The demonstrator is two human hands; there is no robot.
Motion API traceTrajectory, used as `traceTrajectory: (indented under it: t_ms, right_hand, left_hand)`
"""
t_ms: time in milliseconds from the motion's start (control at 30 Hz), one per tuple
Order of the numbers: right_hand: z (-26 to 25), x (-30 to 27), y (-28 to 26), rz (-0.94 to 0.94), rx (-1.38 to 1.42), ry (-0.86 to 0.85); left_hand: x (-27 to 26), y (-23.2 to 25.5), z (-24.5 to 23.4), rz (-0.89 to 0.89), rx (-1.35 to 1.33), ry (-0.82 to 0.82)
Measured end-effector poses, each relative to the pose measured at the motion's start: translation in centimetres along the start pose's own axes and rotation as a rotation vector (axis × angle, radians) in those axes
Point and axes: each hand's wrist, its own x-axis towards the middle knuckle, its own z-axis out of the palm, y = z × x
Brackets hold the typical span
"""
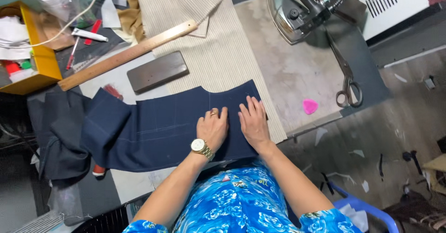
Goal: The person marks a piece of fabric with chalk, irons a strip of material, and uses a ruler and chalk to draw lines on another fabric piece before cutting it with shears.
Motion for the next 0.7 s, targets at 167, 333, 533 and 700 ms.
traceTrajectory:
  t_ms: [167,333,533,700]
  right_hand:
    - [1.6,-1.2,0.9,-0.036,-0.097,-0.065]
    - [1.2,-0.8,0.5,0.0,-0.089,-0.062]
    - [1.7,-1.0,0.9,0.033,-0.101,-0.091]
    - [2.1,-1.2,1.0,0.05,-0.095,-0.08]
  left_hand:
    - [-2.6,-10.4,0.4,-0.295,0.169,0.08]
    - [-6.1,-18.0,0.2,-0.479,0.212,0.246]
    - [-5.9,-14.0,-0.3,-0.3,0.127,0.212]
    - [-4.9,-11.2,-0.2,-0.182,0.038,0.183]
